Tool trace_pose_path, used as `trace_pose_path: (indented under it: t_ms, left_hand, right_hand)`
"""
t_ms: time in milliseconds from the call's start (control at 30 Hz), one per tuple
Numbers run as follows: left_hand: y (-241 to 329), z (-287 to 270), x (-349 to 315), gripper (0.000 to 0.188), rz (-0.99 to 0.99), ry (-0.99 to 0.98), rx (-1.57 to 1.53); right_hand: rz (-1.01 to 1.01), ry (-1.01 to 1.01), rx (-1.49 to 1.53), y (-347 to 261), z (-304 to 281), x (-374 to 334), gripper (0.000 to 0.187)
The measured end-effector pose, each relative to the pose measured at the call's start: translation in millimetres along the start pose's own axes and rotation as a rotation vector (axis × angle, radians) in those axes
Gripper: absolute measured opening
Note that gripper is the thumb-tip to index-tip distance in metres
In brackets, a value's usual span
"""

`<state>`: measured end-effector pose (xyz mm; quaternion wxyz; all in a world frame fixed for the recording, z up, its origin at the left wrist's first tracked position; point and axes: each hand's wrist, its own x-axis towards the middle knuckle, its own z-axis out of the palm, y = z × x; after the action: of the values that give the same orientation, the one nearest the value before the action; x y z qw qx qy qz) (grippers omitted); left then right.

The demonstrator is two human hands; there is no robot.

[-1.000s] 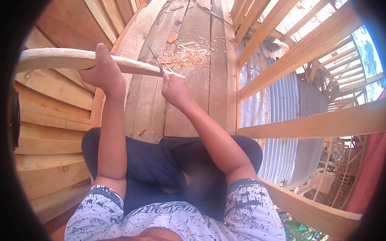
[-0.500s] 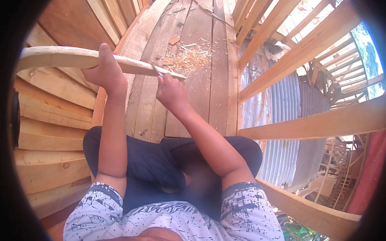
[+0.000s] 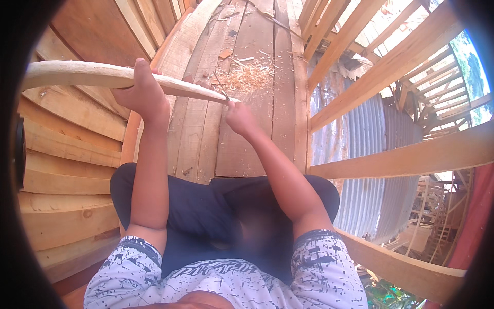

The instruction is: The person sits on a wooden floor and uses a chisel to carve and shape a curved piece of wood. They hold the wood with one hand and repeatedly scrape the surface with the chisel, removing wood shavings.

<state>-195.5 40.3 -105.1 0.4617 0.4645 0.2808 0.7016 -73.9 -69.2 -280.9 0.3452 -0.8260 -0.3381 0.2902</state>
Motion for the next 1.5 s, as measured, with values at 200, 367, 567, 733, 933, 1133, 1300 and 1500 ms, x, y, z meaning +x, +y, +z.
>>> trace_pose_path:
  t_ms: [200, 367, 567, 733, 933, 1133, 1300, 1500]
  left_hand:
    - [-2.1, -3.5, 4.7, 0.02, 0.085, 0.067, 0.018]
    - [-6.4, -13.5, 8.1, 0.025, 0.009, -0.026, 0.069]
    - [-5.8, -6.6, 6.2, 0.034, 0.005, -0.024, 0.012]
    - [1.7, 1.4, 5.7, 0.035, 0.039, 0.034, 0.003]
    - [-3.6, 0.2, 3.4, 0.047, 0.056, 0.038, 0.033]
    - [-5.3, -4.3, 6.6, 0.045, 0.081, 0.031, 0.025]
    - [1.0, 2.1, 0.0, 0.046, -0.004, 0.051, 0.002]
    - [0.9, -0.8, 1.4, 0.048, 0.047, 0.061, 0.004]
  right_hand:
    - [-0.071, -0.064, -0.043, -58.1, -17.4, -25.5, 0.047]
    - [-0.177, 0.009, -0.117, -39.2, -8.2, -19.1, 0.046]
    - [0.304, -0.216, -0.111, 24.0, -14.8, 7.0, 0.046]
    - [-0.164, 0.007, 0.042, -56.3, -8.5, -19.5, 0.051]
    - [-0.078, 0.084, 0.013, -9.8, 8.9, -0.4, 0.048]
    - [-0.256, 0.027, 0.042, -73.4, -16.2, -32.1, 0.043]
    - [-0.146, 0.072, -0.055, 1.0, 1.2, 0.3, 0.043]
    - [-0.245, 0.051, 0.043, -75.4, -11.7, -37.3, 0.047]
